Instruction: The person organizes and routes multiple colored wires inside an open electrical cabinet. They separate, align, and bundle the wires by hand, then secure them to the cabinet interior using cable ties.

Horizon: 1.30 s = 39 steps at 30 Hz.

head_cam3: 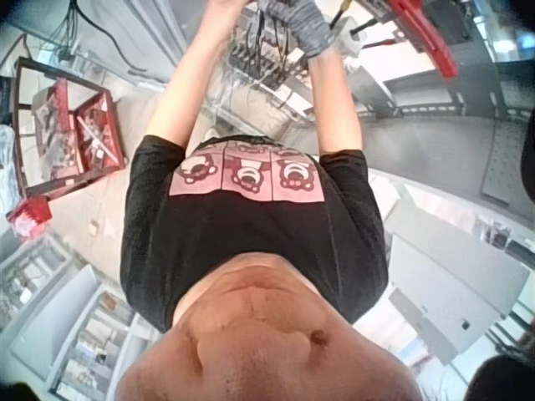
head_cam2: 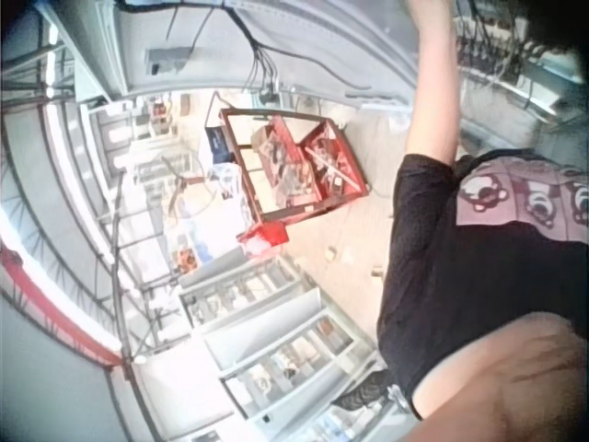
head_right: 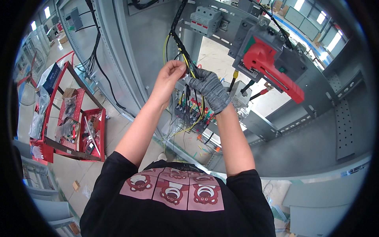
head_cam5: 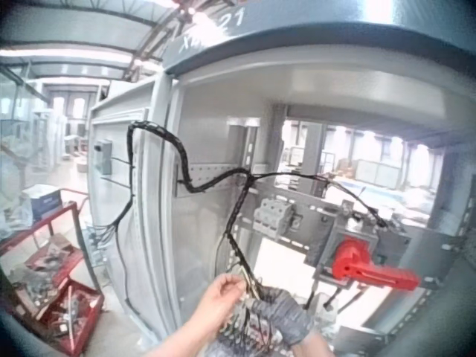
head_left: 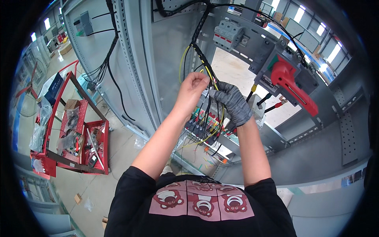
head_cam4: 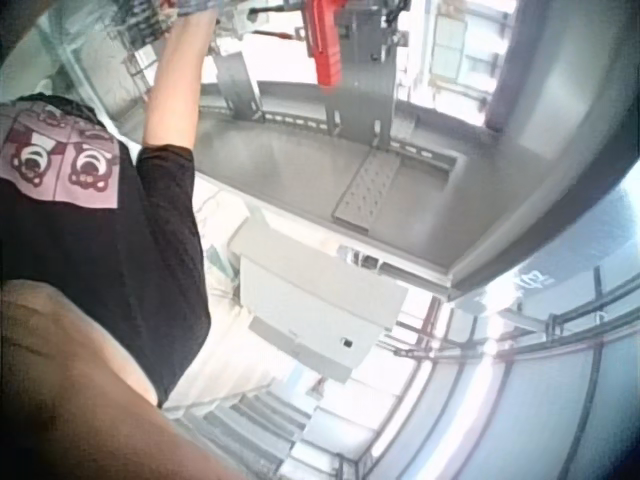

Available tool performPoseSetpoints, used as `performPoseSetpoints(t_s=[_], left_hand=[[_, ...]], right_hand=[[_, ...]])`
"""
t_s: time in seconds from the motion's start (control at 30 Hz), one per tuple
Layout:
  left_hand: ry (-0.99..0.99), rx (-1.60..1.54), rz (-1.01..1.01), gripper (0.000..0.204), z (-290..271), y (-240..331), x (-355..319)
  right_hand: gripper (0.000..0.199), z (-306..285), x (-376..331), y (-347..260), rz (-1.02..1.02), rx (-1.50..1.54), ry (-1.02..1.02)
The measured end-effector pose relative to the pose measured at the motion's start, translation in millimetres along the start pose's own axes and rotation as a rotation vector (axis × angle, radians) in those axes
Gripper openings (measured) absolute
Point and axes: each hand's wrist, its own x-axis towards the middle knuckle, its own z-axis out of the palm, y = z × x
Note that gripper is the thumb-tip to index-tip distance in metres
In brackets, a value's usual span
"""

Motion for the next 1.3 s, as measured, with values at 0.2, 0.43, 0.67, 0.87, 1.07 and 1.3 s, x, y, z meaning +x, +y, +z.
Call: performPoseSetpoints(t_s=[0.2,0.43,0.67,0.87,1.07,1.3], left_hand=[[-0.089,-0.177,-0.112,0.015,-6,4,9],[-0.188,-0.186,-0.159,0.015,-27,12,13],[-0.326,-0.232,-0.179,0.020,-38,11,25],[-0.401,-0.116,0.028,0.022,-45,-6,39],[-0.257,0.250,0.122,0.017,-39,-3,34],[-0.167,0.415,0.333,0.017,-43,3,35]], right_hand=[[0.025,-3,-2,-2,0.025,0.029,0.064],[0.014,11,-9,-18,0.006,-0.101,0.219],[0.019,35,0,-15,0.017,-0.352,0.254],[0.026,43,-6,-22,0.076,-0.269,0.244],[0.033,52,-3,-19,0.075,-0.197,0.315],[0.055,75,11,-29,-0.100,-0.274,0.447]])
